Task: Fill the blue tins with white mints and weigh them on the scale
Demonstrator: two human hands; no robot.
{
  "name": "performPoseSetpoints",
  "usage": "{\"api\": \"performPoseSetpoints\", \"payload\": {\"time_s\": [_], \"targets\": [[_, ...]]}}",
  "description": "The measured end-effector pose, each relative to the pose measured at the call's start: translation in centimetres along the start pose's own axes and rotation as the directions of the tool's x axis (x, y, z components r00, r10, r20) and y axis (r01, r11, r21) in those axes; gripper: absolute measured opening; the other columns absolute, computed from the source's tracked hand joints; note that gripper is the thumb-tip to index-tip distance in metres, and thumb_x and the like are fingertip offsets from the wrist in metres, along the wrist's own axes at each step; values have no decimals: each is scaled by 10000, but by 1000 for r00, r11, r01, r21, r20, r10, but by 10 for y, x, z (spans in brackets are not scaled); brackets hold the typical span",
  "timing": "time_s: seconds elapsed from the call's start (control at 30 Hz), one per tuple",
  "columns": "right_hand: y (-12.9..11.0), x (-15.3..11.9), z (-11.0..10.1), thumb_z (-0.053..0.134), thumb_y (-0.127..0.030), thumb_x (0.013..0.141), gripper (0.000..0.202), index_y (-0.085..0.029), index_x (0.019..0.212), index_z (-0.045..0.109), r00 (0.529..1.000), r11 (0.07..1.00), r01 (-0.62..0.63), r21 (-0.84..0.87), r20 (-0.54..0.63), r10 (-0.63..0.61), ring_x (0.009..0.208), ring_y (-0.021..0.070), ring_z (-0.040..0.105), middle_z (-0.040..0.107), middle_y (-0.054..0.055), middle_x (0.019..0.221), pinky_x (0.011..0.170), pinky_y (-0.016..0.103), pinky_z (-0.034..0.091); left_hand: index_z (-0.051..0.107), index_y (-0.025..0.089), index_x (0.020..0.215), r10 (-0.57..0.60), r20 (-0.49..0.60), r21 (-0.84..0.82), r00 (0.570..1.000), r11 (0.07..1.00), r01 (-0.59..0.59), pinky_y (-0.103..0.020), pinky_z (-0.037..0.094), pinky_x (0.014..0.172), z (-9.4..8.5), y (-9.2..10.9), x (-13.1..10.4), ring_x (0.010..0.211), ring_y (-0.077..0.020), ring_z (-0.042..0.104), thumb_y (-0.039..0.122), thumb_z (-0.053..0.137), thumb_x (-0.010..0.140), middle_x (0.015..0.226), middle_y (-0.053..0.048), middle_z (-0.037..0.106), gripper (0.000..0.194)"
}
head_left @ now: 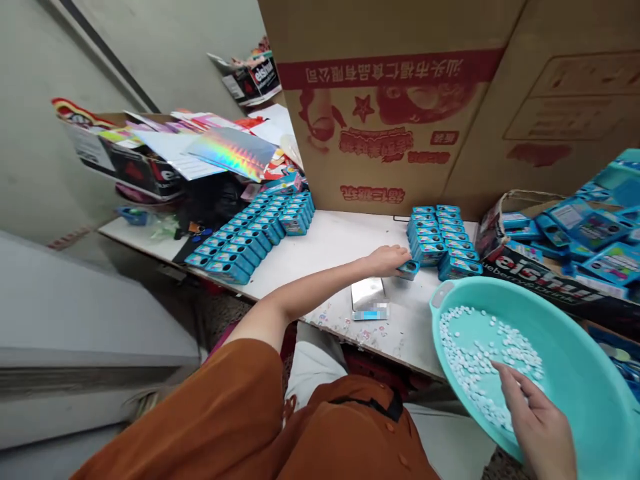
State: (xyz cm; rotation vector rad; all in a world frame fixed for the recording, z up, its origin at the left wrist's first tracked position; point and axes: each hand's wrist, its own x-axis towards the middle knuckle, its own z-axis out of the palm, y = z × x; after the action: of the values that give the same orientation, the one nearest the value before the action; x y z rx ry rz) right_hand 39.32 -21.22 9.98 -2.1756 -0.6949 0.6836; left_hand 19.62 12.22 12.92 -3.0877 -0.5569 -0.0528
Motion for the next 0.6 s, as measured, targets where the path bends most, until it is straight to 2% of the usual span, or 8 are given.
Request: {"api": "performPoseSetpoints", "payload": {"time_s": [0.1, 0.17, 0.3, 0.5, 0.6], "targets": [[-3, 1, -2, 544, -671, 752, 539, -269, 1066, 717, 999, 996, -30, -82, 15, 32, 1118, 319, 600, 678, 18, 1208, 841, 348, 445, 534, 185, 1075, -133, -19, -77, 991, 988, 132, -296, 420, 748, -21, 2, -41, 1015, -222, 562, 450, 533, 879, 1088, -84, 606, 330], [-9, -1, -2, 535, -658, 759, 524, -266, 1054, 720, 1000, 994, -15, -107, 1, 15, 1105, 312, 607, 685, 21, 1193, 822, 346, 442, 539, 189, 1066, -186, -2, -109, 983, 977, 185, -295, 426, 763, -27, 4, -67, 1013, -219, 563, 477, 518, 880, 1067, -74, 608, 344], [-21, -4, 1, 529, -636, 762, 517, -233, 1020, 725, 998, 994, 37, -104, -40, -41, 1113, 306, 604, 698, 56, 1162, 830, 343, 436, 551, 189, 1063, -237, 43, -161, 971, 957, 241, -302, 441, 778, -16, 9, -103, 1017, -221, 566, 473, 526, 881, 1043, -69, 613, 339], [-20, -4, 4, 540, -609, 772, 468, -256, 1019, 725, 998, 992, 48, -117, -43, -54, 1096, 285, 611, 707, 37, 1138, 831, 330, 430, 552, 190, 1113, -338, 56, -270, 939, 901, 341, -328, 473, 792, 9, 11, -112, 1038, -241, 569, 444, 580, 857, 1108, -86, 607, 361], [-18, -5, 4, 537, -606, 790, 462, -261, 1035, 724, 998, 989, 47, -143, -37, -53, 1060, 283, 624, 706, 35, 1141, 810, 331, 429, 498, 198, 1245, -359, 36, -345, 932, 871, 349, -367, 477, 868, 13, 8, -112, 1103, -269, 554, 489, 637, 812, 1197, -101, 594, 540]]}}
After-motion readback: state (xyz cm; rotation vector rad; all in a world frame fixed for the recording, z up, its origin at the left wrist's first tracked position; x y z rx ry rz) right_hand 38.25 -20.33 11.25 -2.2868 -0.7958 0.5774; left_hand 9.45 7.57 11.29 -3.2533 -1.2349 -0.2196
